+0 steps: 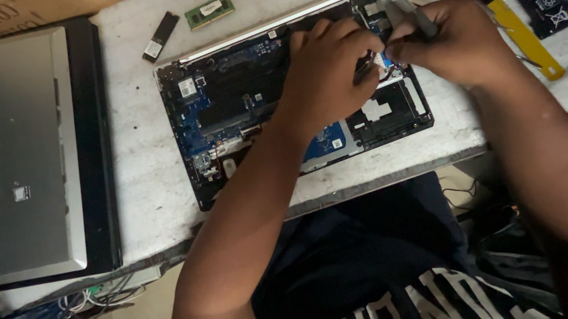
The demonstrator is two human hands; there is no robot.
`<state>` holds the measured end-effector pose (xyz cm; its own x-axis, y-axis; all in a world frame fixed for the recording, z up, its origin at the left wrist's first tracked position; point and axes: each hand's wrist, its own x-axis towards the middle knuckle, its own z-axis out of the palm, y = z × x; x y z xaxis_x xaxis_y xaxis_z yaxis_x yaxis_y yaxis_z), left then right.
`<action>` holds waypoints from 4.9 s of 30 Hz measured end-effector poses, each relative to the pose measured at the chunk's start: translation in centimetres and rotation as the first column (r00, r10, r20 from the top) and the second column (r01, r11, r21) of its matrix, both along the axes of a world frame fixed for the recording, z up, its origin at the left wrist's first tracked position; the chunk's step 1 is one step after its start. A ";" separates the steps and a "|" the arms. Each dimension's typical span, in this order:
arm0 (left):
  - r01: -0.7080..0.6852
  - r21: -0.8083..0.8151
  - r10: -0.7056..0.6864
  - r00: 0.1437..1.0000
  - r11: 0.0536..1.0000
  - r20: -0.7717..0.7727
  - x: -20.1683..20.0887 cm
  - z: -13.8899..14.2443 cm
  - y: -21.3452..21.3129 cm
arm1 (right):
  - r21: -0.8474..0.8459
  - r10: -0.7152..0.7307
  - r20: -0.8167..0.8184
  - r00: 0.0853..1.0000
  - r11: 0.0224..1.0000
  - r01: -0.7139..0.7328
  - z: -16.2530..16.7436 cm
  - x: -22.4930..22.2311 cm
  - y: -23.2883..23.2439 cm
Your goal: The person works on a partially disassembled laptop on a repair bench, using a screwdriver and a pry tool to loosen and remove components from the exposed motherboard. They detach small parts, set aside a RAM module and an SSD, and continue unscrewing and prying at the board throughout the clip.
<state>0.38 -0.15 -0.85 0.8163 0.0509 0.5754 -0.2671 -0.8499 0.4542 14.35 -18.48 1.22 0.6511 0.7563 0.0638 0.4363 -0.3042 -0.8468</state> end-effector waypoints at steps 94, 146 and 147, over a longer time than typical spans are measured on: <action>-0.003 0.478 -0.068 0.989 0.878 0.132 -0.9 1.6 -0.3 | 0.046 -0.017 -0.022 1.000 0.999 0.018 -0.8 0.5 -0.7; 0.206 0.180 -0.220 0.974 0.962 0.061 -0.5 2.5 1.5 | 0.113 0.057 -0.041 0.998 0.992 -0.052 -0.8 0.3 -0.2; 0.200 0.185 -0.216 0.974 0.962 0.066 -0.5 2.4 1.5 | 0.106 0.052 -0.039 0.998 0.993 -0.047 -0.7 0.3 -0.1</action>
